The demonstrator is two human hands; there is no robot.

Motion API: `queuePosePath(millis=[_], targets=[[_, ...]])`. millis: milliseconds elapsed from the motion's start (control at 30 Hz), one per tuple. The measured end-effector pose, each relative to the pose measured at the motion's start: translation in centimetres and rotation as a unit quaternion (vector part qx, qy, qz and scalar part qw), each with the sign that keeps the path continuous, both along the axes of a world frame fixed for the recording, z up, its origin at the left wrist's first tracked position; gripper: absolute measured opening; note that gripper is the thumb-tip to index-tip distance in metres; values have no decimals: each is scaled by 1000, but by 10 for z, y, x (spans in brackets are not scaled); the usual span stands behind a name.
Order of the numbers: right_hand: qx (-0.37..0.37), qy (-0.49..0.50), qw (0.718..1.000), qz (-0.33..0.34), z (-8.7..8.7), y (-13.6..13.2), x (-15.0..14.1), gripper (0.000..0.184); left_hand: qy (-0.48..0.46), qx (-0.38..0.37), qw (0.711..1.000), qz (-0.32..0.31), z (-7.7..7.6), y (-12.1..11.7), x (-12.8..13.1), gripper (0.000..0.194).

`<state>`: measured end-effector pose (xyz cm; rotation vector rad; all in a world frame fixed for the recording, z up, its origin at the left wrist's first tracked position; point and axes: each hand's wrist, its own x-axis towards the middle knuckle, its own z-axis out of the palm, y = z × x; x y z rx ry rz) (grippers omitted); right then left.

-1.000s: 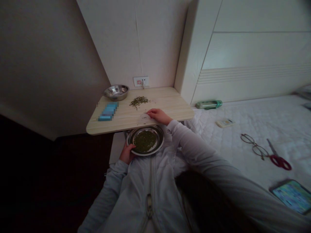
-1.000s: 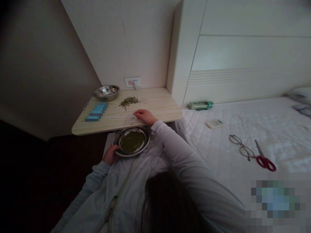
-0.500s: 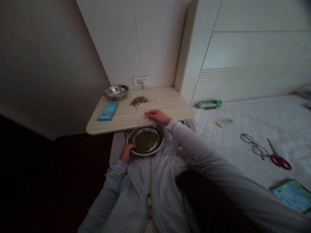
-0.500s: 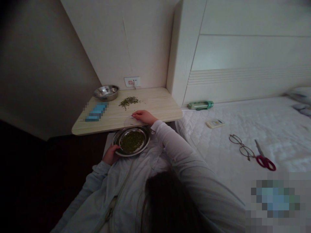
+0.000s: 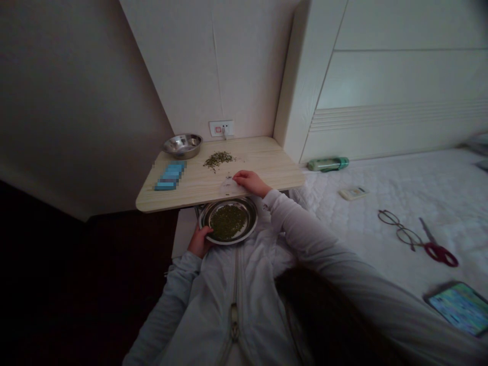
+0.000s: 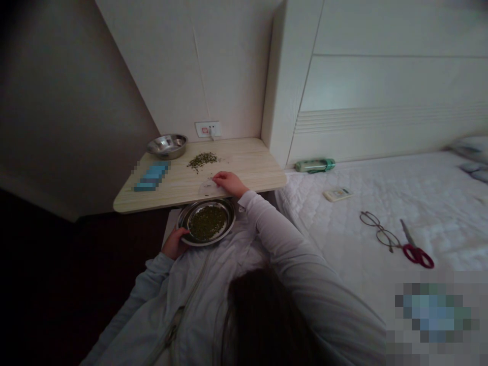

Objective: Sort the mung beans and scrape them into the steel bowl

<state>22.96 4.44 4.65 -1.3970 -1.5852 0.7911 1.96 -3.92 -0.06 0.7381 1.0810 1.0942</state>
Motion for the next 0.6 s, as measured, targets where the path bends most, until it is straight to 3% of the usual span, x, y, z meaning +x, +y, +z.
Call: queuePosePath(millis=[100, 267, 500, 600], targets=[[-10, -26, 999, 16, -3, 2, -1, 23, -8, -47, 999, -3, 0, -1, 0, 47], [34, -84, 996, -16, -4, 5, -3, 21, -16, -35, 999, -9, 0, -2, 0, 46], [54, 20, 993, -100, -6, 10, 3, 23, -29, -43, 999, -5, 2, -1, 1, 47], [47, 23, 991, -124, -5, 9, 12, 21, -11, -37, 999, -9, 1, -1, 0, 47]])
